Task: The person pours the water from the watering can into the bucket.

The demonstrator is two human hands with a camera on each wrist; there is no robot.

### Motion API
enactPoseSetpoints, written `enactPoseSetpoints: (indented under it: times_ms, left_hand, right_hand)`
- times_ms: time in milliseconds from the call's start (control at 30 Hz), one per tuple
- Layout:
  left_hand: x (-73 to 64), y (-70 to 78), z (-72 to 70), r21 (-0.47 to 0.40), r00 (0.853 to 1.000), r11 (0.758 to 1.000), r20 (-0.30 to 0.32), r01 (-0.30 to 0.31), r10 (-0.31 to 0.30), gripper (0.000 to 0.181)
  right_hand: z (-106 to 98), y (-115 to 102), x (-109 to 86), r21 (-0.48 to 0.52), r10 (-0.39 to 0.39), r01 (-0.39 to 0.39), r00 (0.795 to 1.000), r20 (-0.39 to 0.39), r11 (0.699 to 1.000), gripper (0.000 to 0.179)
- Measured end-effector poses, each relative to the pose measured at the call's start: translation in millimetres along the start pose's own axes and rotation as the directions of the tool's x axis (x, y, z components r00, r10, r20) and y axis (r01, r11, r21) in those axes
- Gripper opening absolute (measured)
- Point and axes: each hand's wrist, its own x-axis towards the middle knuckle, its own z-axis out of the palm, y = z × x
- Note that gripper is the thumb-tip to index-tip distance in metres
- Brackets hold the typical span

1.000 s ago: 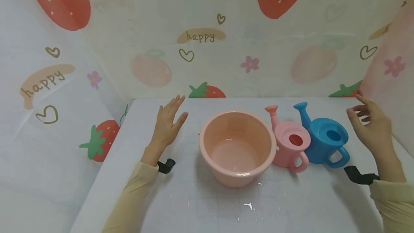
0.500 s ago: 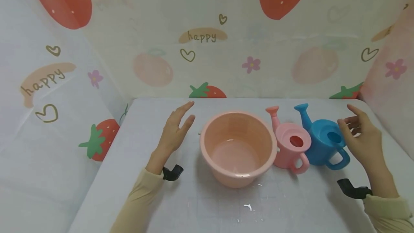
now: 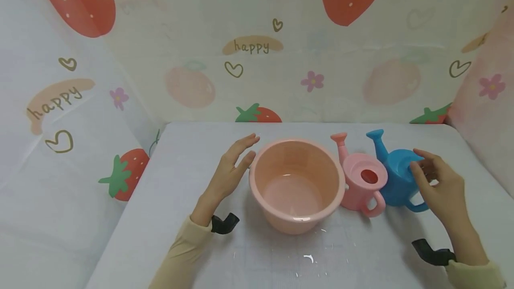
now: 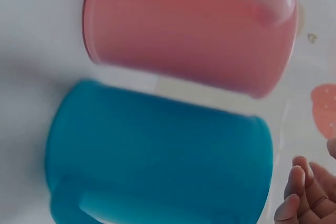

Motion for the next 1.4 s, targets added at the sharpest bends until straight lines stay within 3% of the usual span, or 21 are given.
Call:
enactPoseSetpoints:
  times_ms: [167,267,433,500,767,933,1133,1233,1400]
  left_hand:
    - [-4.2,25.2,0.8,-0.049,0.999,0.999,0.034,0.003,-0.001,0.040]
    - [-6.2,39.0,-0.1,-0.069,0.998,0.998,0.055,0.009,-0.005,0.041]
    - [-8.2,42.6,2.1,-0.063,0.996,0.998,0.088,0.023,-0.018,0.043]
    - [-9.3,43.9,2.9,-0.055,0.995,0.998,0.100,0.030,-0.025,0.043]
    - [-12.4,46.0,5.0,-0.061,0.992,0.997,0.122,0.044,-0.037,0.045]
    - [-12.5,44.4,7.0,-0.071,0.991,0.996,0.127,0.047,-0.038,0.048]
    - [-11.2,14.9,16.7,-0.059,0.994,0.998,0.111,0.028,-0.021,0.051]
    - [-11.3,6.1,19.7,-0.055,0.993,0.998,0.112,0.028,-0.022,0.056]
    - [-12.3,4.3,21.2,-0.057,0.991,0.998,0.128,0.035,-0.028,0.066]
  right_hand:
    - [2,-7,-9.1,0.042,-0.041,0.041,0.999,-0.002,0.998,0.047]
    - [4,-12,-14.0,0.038,-0.020,0.018,0.999,0.031,0.999,0.047]
    - [9,-16,-22.5,0.039,-0.006,0.004,0.997,0.072,0.999,0.046]
    - [16,-5,-28.0,0.065,-0.025,0.020,0.997,0.075,0.998,0.046]
    - [30,-4,-45.1,0.059,-0.030,0.025,0.996,0.088,0.998,0.047]
    - [43,19,-58.4,0.046,0.036,-0.041,0.993,0.109,0.998,0.047]
    - [60,44,-69.4,-0.003,0.095,-0.095,0.989,0.112,0.995,0.045]
    - [59,32,-70.1,-0.030,0.159,-0.157,0.978,0.137,0.987,0.040]
    - [46,-14,-65.1,-0.023,0.233,-0.234,0.947,0.223,0.972,0.036]
